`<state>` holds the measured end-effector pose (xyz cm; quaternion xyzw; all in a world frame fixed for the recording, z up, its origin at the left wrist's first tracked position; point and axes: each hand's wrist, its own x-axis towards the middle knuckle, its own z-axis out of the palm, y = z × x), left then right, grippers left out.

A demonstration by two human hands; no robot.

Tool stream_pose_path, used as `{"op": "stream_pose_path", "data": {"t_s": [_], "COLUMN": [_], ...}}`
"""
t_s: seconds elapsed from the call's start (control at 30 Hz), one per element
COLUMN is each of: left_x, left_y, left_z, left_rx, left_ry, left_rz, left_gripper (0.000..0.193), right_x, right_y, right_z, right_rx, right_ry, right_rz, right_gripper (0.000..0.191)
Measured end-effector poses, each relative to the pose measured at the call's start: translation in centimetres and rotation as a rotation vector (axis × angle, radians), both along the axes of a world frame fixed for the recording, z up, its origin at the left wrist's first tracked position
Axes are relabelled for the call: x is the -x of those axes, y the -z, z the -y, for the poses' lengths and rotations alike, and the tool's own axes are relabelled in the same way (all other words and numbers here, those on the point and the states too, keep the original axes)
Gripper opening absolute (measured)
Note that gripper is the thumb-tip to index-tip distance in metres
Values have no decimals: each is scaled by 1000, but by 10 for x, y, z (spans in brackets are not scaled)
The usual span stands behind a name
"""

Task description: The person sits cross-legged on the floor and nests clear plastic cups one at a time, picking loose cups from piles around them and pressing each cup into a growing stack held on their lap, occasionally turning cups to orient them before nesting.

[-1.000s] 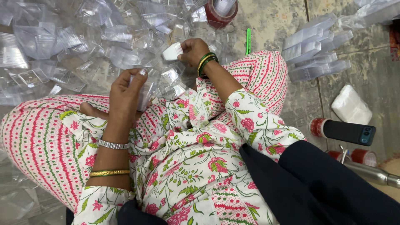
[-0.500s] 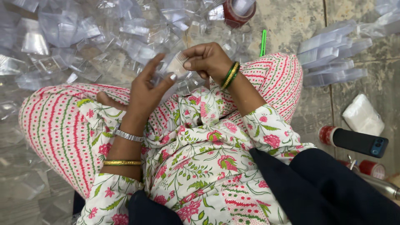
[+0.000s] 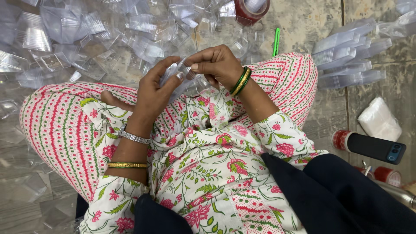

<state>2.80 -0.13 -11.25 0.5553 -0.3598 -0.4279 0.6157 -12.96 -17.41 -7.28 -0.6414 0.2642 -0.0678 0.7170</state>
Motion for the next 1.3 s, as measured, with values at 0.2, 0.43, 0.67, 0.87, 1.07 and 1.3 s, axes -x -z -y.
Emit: {"op": "stream_pose_path", "data": {"t_s": [0.2, 0.43, 0.67, 0.87, 1.07, 1.3], "left_x": [1, 2, -4, -7, -8, -9], "left_y": [-2, -1, 7, -1, -5, -1], "left_z": [0, 1, -1, -5, -2, -1], "left_rx": [-19, -21, 54, 10, 55, 11], "left_ry": [-11, -44, -143, -295, -263, -280], "left_rz": [14, 40, -193, -274, -301, -294], "left_gripper": [42, 39, 39, 36, 35, 33], "right_x": [-2, 2, 16, 17, -12, -21], "right_y": [-1, 7, 44, 83, 91, 71], "right_z": [-2, 6, 50, 59, 26, 28], "right_rx": [-2, 18, 122, 293, 847, 950], "right_ry": [21, 118, 400, 302, 48, 80], "right_rz": [-22, 22, 67, 67, -200, -282], "right_gripper": [21, 20, 15, 11, 43, 42]}}
